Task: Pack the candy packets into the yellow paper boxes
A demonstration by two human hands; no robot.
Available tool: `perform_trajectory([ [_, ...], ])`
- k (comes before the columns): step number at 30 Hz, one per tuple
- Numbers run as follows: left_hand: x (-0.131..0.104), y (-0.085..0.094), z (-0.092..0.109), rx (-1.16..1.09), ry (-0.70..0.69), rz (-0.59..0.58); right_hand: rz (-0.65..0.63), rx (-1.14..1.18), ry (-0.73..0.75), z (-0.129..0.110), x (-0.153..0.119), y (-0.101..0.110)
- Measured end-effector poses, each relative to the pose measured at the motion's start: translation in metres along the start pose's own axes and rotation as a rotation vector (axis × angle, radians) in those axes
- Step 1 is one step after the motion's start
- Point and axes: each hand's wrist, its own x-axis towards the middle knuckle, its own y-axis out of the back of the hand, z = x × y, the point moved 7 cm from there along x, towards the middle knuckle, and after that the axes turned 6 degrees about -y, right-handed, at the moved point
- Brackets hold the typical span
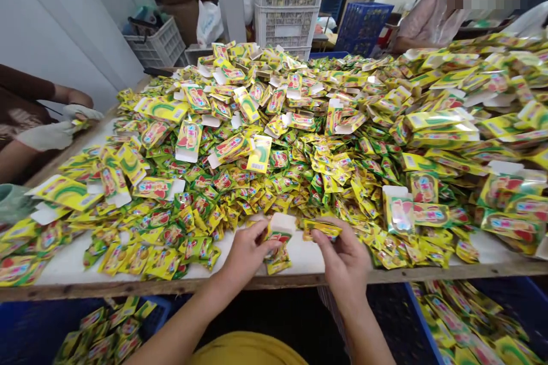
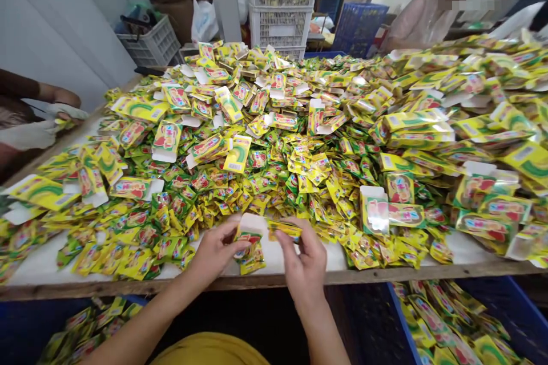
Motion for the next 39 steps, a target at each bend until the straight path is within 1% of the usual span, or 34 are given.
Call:
perform_trajectory([
  [1, -0.009, 0.009, 0.001, 0.015, 0.000, -0.004, -0.103, -0.003, 0.075, -0.013, 0.000, -0.015],
  [3, -0.026, 0.024, -0.003, 0.039, 0.025, 0.031, -0.305, -0.057, 0.212, -0.032, -0.006, -0.045],
  [5, -0.041, 0.036, -0.010, 0.051, 0.055, 0.095, -0.440, -0.145, 0.294, -0.040, -0.015, -0.069],
  [7, -0.052, 0.045, -0.017, 0.036, 0.070, 0.130, -0.535, -0.254, 0.322, -0.044, -0.023, -0.087],
  [10, -0.060, 0.049, -0.022, -0.008, 0.060, 0.087, -0.699, -0.458, 0.396, -0.058, -0.033, -0.106],
  [12, -0.059, 0.049, -0.022, -0.028, 0.043, 0.034, -0.840, -0.572, 0.502, -0.072, -0.038, -0.117],
  [14, -0.056, 0.046, -0.021, -0.090, 0.015, -0.013, -0.925, -0.637, 0.611, -0.082, -0.040, -0.126],
  [16, -0.052, 0.044, -0.020, -0.213, -0.012, -0.032, -0.921, -0.645, 0.699, -0.085, -0.039, -0.134],
  [18, -0.050, 0.044, -0.023, -0.356, -0.007, -0.017, -0.872, -0.604, 0.747, -0.081, -0.039, -0.138],
  [19, -0.050, 0.044, -0.025, -0.414, 0.007, 0.001, -0.847, -0.569, 0.750, -0.077, -0.040, -0.139],
  [21, -0.050, 0.046, -0.031, -0.478, 0.038, 0.043, -0.801, -0.510, 0.703, -0.066, -0.042, -0.138],
  [23, -0.052, 0.047, -0.036, -0.468, 0.057, 0.074, -0.758, -0.503, 0.609, -0.057, -0.041, -0.136],
  [25, -0.054, 0.047, -0.037, -0.413, 0.062, 0.085, -0.738, -0.561, 0.513, -0.054, -0.040, -0.135],
  [28, -0.055, 0.048, -0.036, -0.344, 0.051, 0.069, -0.787, -0.704, 0.433, -0.062, -0.042, -0.138],
  [31, -0.055, 0.048, -0.033, -0.304, 0.040, 0.043, -0.856, -0.792, 0.447, -0.072, -0.047, -0.143],
  [34, -0.055, 0.049, -0.032, -0.294, 0.037, 0.030, -0.802, -0.814, 0.472, -0.072, -0.046, -0.143],
  [36, -0.056, 0.049, -0.030, -0.304, 0.023, 0.024, -0.801, -0.790, 0.516, -0.068, -0.047, -0.142],
  [39, -0.058, 0.050, -0.027, -0.299, 0.017, 0.004, -0.908, -0.712, 0.567, -0.063, -0.049, -0.140],
])
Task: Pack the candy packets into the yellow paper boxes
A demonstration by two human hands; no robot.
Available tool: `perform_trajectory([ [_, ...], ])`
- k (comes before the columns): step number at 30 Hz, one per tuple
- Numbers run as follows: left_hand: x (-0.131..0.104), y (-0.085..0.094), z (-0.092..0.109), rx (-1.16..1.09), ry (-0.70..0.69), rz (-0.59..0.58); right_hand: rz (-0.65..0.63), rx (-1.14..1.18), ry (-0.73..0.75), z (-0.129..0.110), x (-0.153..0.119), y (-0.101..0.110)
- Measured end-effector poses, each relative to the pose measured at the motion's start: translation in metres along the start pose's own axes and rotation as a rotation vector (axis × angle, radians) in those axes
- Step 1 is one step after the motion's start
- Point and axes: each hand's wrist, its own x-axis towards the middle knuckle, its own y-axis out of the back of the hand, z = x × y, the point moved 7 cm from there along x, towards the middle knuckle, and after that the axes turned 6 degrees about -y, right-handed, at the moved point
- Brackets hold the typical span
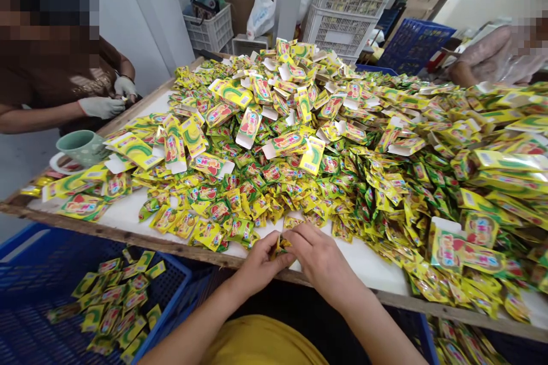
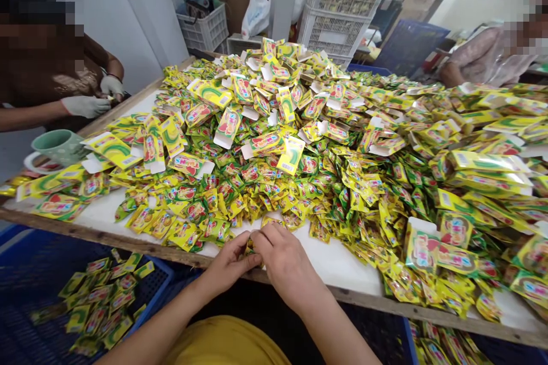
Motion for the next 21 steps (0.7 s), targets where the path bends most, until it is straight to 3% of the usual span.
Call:
perform_trajectory([
  [3, -0.001, 0.001, 0.000, -0.003, 0.023, 0.014, -0.012, 0.058, 0.013, 0.004, -0.004, 0.006],
  [6, 0.000, 0.002, -0.002, -0.016, 0.028, 0.034, 0.061, 0.073, 0.021, 0.005, -0.006, 0.011],
  [12, -0.003, 0.004, -0.005, -0.052, 0.010, 0.022, 0.147, 0.223, -0.010, 0.012, -0.012, -0.005],
  [14, -0.005, 0.006, -0.001, -0.082, 0.015, 0.005, 0.278, 0.411, -0.119, 0.026, -0.021, -0.003],
  [16, -0.006, 0.011, 0.002, -0.104, 0.048, 0.012, 0.413, 0.666, -0.326, 0.046, -0.033, -0.008],
  [18, -0.007, 0.013, 0.005, -0.150, 0.112, 0.002, 0.359, 0.952, -0.513, 0.055, -0.039, -0.030],
  [21, -0.006, 0.008, 0.006, -0.327, 0.232, -0.057, 0.183, 1.202, -0.614, 0.045, -0.035, -0.059],
])
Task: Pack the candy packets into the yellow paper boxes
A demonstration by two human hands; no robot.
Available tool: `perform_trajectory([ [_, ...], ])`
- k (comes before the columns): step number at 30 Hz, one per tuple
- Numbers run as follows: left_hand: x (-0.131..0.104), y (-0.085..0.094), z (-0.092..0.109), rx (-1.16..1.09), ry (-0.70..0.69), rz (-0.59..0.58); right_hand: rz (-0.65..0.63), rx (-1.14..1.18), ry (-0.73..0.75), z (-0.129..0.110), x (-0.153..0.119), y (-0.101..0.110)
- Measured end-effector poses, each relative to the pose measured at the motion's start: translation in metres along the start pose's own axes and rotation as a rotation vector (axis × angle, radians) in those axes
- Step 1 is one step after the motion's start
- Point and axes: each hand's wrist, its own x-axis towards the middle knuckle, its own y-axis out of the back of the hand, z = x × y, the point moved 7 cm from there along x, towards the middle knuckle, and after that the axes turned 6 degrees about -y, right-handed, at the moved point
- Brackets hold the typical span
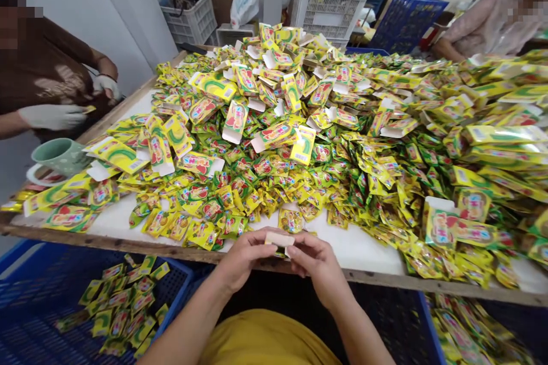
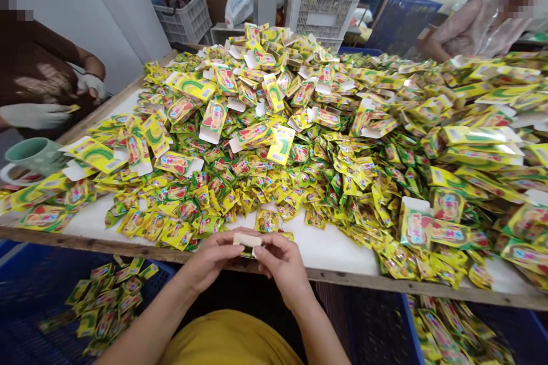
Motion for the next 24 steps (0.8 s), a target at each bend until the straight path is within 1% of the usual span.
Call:
perform_trajectory([
  [1, 0.001, -0.002, -0.001, -0.058, 0.040, -0.008, 0.021, -0.005, 0.023, -0.002, 0.000, -0.003],
  [2, 0.002, -0.004, -0.002, -0.100, 0.069, 0.000, 0.072, -0.040, 0.089, -0.007, 0.001, -0.005],
  [4, 0.005, -0.001, -0.003, -0.123, 0.059, 0.079, 0.175, -0.146, 0.271, -0.024, 0.000, -0.005],
  [5, 0.006, 0.003, -0.002, -0.092, 0.015, 0.143, 0.191, -0.182, 0.343, -0.031, 0.000, -0.005],
  [6, 0.007, 0.009, 0.000, -0.029, -0.046, 0.211, 0.178, -0.194, 0.381, -0.035, 0.001, -0.006],
  [8, 0.005, 0.018, 0.007, 0.158, -0.182, 0.312, 0.117, -0.153, 0.374, -0.035, 0.007, -0.005],
  [9, 0.004, 0.020, 0.009, 0.254, -0.234, 0.326, 0.095, -0.120, 0.340, -0.033, 0.011, -0.003],
  [11, 0.005, 0.020, 0.011, 0.381, -0.299, 0.298, 0.089, -0.068, 0.261, -0.026, 0.017, 0.002],
  [13, 0.006, 0.019, 0.012, 0.411, -0.320, 0.283, 0.105, -0.079, 0.234, -0.022, 0.020, 0.006],
  [15, 0.009, 0.019, 0.014, 0.430, -0.329, 0.296, 0.121, -0.131, 0.280, -0.025, 0.020, 0.006],
  [17, 0.012, 0.017, 0.020, 0.486, -0.366, 0.289, 0.135, -0.155, 0.327, -0.028, 0.018, 0.007],
  [19, 0.015, 0.015, 0.025, 0.556, -0.418, 0.266, 0.137, -0.128, 0.307, -0.027, 0.019, 0.008],
  [21, 0.016, 0.015, 0.029, 0.596, -0.456, 0.238, 0.127, -0.121, 0.284, -0.026, 0.019, 0.009],
  [22, 0.015, 0.015, 0.031, 0.603, -0.475, 0.219, 0.120, -0.139, 0.299, -0.027, 0.018, 0.009],
  [24, 0.013, 0.013, 0.034, 0.616, -0.530, 0.153, 0.109, -0.201, 0.379, -0.033, 0.014, 0.009],
])
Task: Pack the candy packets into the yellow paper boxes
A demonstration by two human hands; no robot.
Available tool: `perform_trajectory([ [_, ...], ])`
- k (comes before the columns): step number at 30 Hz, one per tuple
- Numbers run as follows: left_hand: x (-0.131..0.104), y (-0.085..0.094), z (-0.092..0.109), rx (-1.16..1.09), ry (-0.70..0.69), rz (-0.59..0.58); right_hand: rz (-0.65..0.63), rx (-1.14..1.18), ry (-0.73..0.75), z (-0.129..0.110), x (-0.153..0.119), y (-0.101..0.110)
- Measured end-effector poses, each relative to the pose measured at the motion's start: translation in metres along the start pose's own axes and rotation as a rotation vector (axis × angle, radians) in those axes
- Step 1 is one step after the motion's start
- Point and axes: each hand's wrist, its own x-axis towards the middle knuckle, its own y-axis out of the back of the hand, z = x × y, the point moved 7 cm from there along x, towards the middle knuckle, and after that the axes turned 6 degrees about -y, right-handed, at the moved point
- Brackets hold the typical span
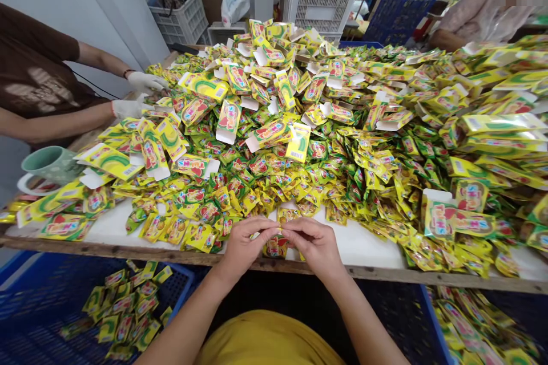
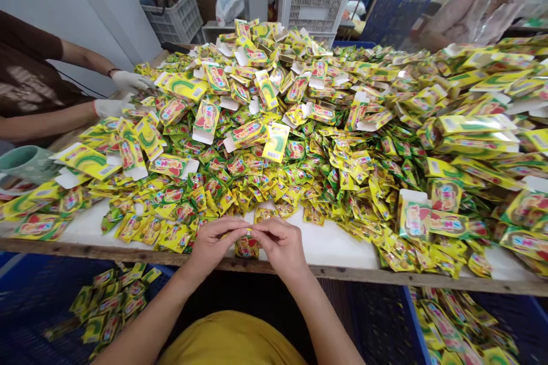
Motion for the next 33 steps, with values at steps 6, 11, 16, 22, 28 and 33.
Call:
perform_trajectory([
  [6, -0.003, 0.001, 0.006, 0.020, -0.086, -0.055, -0.121, -0.163, 0.005, -0.009, 0.008, 0.002],
  [11, -0.006, 0.000, 0.010, 0.025, -0.117, -0.066, -0.177, -0.264, 0.165, -0.025, 0.004, -0.002],
  [16, -0.039, 0.000, 0.018, 0.144, -0.328, -0.251, -0.012, -0.412, 0.436, -0.017, -0.057, -0.004],
  [22, -0.057, -0.013, 0.019, 0.283, -0.463, -0.259, -0.031, -0.431, 0.357, -0.007, -0.065, 0.003],
  [28, -0.070, 0.067, 0.034, 0.502, -0.237, 0.214, 0.073, -0.769, 0.070, 0.018, 0.024, 0.009],
  [33, -0.194, 0.238, 0.003, 1.113, 0.305, 0.583, 0.010, -0.896, 0.032, 0.045, 0.045, 0.007],
])
